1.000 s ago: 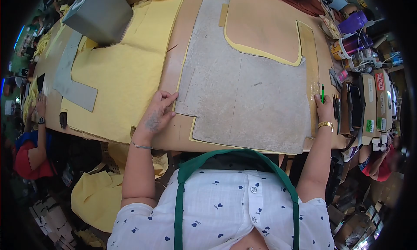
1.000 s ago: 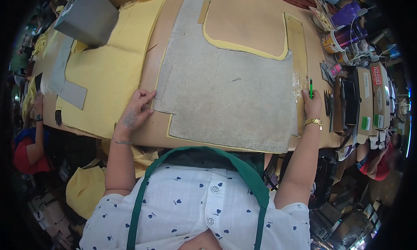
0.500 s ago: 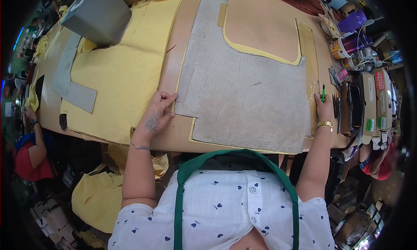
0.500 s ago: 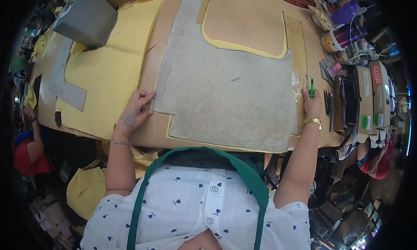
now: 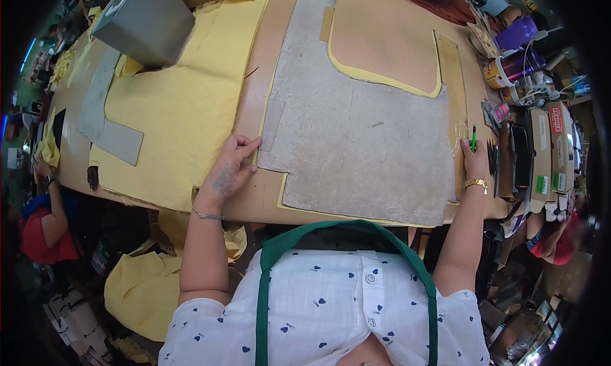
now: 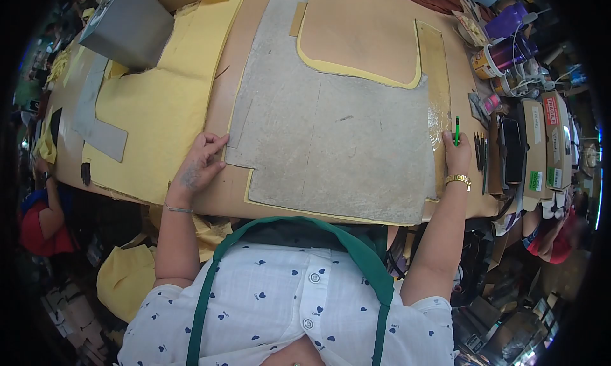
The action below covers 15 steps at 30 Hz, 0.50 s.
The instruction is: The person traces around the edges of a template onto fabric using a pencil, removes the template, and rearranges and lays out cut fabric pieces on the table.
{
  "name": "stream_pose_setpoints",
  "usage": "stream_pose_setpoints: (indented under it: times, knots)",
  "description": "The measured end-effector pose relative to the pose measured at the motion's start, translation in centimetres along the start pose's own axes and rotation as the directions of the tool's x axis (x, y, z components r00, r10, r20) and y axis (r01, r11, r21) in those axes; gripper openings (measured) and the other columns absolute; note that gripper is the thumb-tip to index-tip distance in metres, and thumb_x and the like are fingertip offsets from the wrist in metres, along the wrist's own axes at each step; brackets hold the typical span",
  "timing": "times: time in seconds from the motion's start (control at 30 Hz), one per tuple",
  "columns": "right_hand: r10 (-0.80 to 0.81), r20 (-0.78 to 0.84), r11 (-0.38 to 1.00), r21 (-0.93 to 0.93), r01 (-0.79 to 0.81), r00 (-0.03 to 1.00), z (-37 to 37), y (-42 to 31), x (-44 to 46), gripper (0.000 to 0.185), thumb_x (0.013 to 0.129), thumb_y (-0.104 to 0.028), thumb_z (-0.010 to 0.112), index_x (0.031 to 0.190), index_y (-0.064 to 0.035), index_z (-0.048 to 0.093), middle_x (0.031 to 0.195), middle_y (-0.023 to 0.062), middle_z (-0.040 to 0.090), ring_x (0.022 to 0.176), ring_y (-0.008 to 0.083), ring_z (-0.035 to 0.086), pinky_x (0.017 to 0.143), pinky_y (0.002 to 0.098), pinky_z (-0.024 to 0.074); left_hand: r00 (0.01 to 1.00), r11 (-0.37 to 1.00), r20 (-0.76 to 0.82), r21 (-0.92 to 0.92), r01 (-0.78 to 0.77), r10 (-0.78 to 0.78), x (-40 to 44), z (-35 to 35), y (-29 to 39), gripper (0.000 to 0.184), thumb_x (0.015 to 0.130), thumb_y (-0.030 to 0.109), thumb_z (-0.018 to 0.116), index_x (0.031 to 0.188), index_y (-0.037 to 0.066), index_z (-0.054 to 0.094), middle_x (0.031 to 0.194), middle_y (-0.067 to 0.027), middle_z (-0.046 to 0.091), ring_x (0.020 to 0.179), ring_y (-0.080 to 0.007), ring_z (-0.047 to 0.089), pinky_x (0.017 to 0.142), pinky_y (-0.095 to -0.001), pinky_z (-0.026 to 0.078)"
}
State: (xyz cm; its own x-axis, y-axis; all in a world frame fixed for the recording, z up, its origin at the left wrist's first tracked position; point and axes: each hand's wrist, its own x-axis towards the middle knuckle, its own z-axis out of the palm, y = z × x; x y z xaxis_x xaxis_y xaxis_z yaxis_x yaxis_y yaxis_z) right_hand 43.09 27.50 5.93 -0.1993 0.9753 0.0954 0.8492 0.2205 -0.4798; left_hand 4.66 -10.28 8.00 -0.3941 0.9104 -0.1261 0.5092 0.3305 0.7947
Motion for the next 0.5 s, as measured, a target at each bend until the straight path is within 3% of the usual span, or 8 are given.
stream_pose_setpoints:
  times: [0.07,0.17,0.5]
  knots:
    - [-0.008,0.002,1.0,0.005,0.008,1.0,-0.08,0.1,0.0,0.038,0.074,-0.035,0.063,0.079,0.0015,0.054,0.069,0.013,0.057,0.061,0.0211,0.052,0.059,0.0326,0.0417,0.999,0.999,0.014,-0.013,0.041,-0.041,0.05,-0.12,0.38,0.056,0.064,-0.007,0.06,0.117,0.004,0.048,0.097,-0.0083,0.041,0.093,-0.0216,0.043,0.084,-0.0254,0.035]
    - [-0.031,0.001,0.999,0.036,0.031,1.0,0.04,0.3,-0.05,0.038,0.074,-0.035,0.064,0.079,0.0014,0.054,0.068,0.0128,0.057,0.061,0.0206,0.051,0.059,0.0323,0.0414,1.0,1.0,-0.004,-0.006,-0.01,0.01,0.01,0.08,-0.18,0.058,0.065,-0.009,0.059,0.119,0.009,0.048,0.097,-0.0037,0.038,0.085,-0.0147,0.041,0.074,-0.0225,0.037]
    - [-0.038,-0.009,0.999,0.003,0.038,0.999,-0.16,-0.34,-0.37,0.036,0.075,-0.034,0.063,0.078,0.0011,0.054,0.066,0.0123,0.056,0.059,0.0206,0.051,0.057,0.0322,0.0411,1.0,0.999,-0.007,0.011,-0.03,0.03,0.0,0.04,-0.15,0.058,0.065,-0.008,0.059,0.119,0.008,0.047,0.096,-0.0041,0.038,0.084,-0.0147,0.042,0.074,-0.0226,0.037]
